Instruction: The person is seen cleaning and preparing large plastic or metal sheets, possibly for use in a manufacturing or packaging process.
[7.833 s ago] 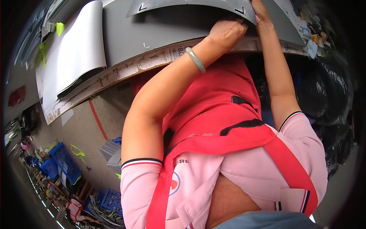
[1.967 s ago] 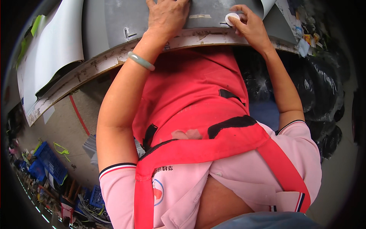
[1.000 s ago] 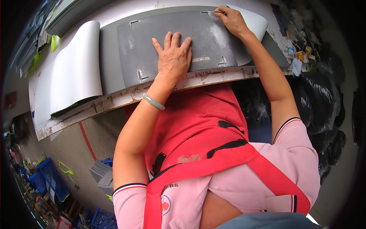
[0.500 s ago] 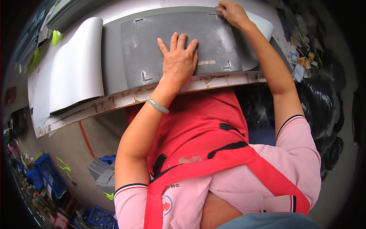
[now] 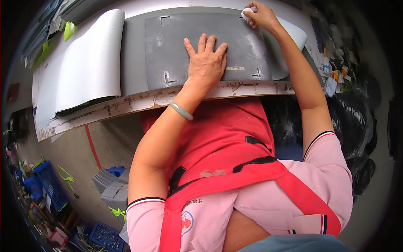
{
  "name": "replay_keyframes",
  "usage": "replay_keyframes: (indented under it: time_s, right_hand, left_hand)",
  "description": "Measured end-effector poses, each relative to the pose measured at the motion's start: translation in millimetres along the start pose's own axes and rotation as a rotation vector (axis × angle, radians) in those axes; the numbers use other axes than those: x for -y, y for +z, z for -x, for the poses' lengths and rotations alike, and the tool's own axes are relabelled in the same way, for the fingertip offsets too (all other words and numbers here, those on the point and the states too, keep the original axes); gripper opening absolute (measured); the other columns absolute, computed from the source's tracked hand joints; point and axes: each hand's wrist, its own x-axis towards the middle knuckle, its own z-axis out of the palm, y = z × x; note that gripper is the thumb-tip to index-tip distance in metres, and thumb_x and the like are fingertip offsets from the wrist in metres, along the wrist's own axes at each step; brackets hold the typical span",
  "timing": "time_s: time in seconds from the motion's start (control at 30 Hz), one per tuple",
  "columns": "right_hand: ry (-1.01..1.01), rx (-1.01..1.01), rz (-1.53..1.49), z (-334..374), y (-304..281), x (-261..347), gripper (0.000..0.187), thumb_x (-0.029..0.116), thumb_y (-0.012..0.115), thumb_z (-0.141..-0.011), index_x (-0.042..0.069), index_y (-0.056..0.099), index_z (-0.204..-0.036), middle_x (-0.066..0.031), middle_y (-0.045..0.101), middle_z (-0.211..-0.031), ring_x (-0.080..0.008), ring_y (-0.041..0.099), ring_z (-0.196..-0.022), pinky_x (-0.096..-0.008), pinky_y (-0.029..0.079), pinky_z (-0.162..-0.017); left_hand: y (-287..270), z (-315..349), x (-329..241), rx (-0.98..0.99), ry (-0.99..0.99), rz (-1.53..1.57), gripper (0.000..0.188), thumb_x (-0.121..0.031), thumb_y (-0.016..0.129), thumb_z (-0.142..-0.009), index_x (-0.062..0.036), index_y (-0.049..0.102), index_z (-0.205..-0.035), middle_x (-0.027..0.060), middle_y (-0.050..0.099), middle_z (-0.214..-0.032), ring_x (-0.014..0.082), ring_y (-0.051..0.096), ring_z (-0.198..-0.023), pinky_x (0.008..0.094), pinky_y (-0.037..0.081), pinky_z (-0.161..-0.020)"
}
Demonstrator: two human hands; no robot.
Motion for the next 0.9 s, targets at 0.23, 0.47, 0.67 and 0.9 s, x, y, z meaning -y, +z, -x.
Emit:
replay_keyframes:
  time_s: [0.23, 0.47, 0.67, 0.9]
  right_hand:
    - [-0.516, 0.046, 0.105, -4.9, 86.8, 89.9, 0.028, 0.026, 0.067, -0.093, 0.0, 0.075, -0.099, -0.0188, 0.072, -0.08, -0.0262, 0.072, -0.072, -0.0406, 0.058, -0.069]
    - [-0.793, 0.008, 0.208, -22.3, 151.2, 145.1, 0.023, 0.022, 0.064, -0.094, 0.001, 0.074, -0.096, -0.0255, 0.071, -0.092, -0.0442, 0.069, -0.091, -0.049, 0.055, -0.081]
    - [-0.759, 0.059, 0.385, -30.4, 167.1, 155.8, 0.025, 0.023, 0.059, -0.094, 0.002, 0.073, -0.095, -0.0271, 0.07, -0.092, -0.0448, 0.069, -0.09, -0.051, 0.055, -0.079]
    - [-0.607, -0.032, 0.363, -33.7, 154.5, 155.3, 0.025, 0.026, 0.062, -0.093, 0.003, 0.071, -0.097, -0.0235, 0.072, -0.086, -0.0391, 0.072, -0.083, -0.0476, 0.057, -0.076]
  left_hand:
    - [3.3, 3.8, 3.4, -0.021, -0.01, 0.004, 0.034, -0.029, 0.061, -0.098, -0.019, 0.066, -0.13, 0.0134, 0.054, -0.14, 0.0366, 0.043, -0.14, 0.0776, 0.021, -0.112]
    - [6.1, 0.1, -1.1, -0.024, -0.003, 0.028, 0.039, -0.026, 0.063, -0.094, -0.0176, 0.061, -0.132, 0.0143, 0.049, -0.139, 0.0364, 0.041, -0.137, 0.0818, 0.023, -0.108]
    - [6.7, 0.9, 1.6, -0.061, 0.016, 0.03, 0.037, -0.025, 0.063, -0.094, -0.0155, 0.062, -0.13, 0.0145, 0.049, -0.138, 0.0364, 0.041, -0.138, 0.0818, 0.025, -0.107]
    - [10.5, 1.9, 1.8, -0.076, 0.003, 0.025, 0.033, -0.027, 0.062, -0.095, -0.0154, 0.065, -0.126, 0.014, 0.051, -0.134, 0.0378, 0.041, -0.138, 0.0814, 0.024, -0.108]
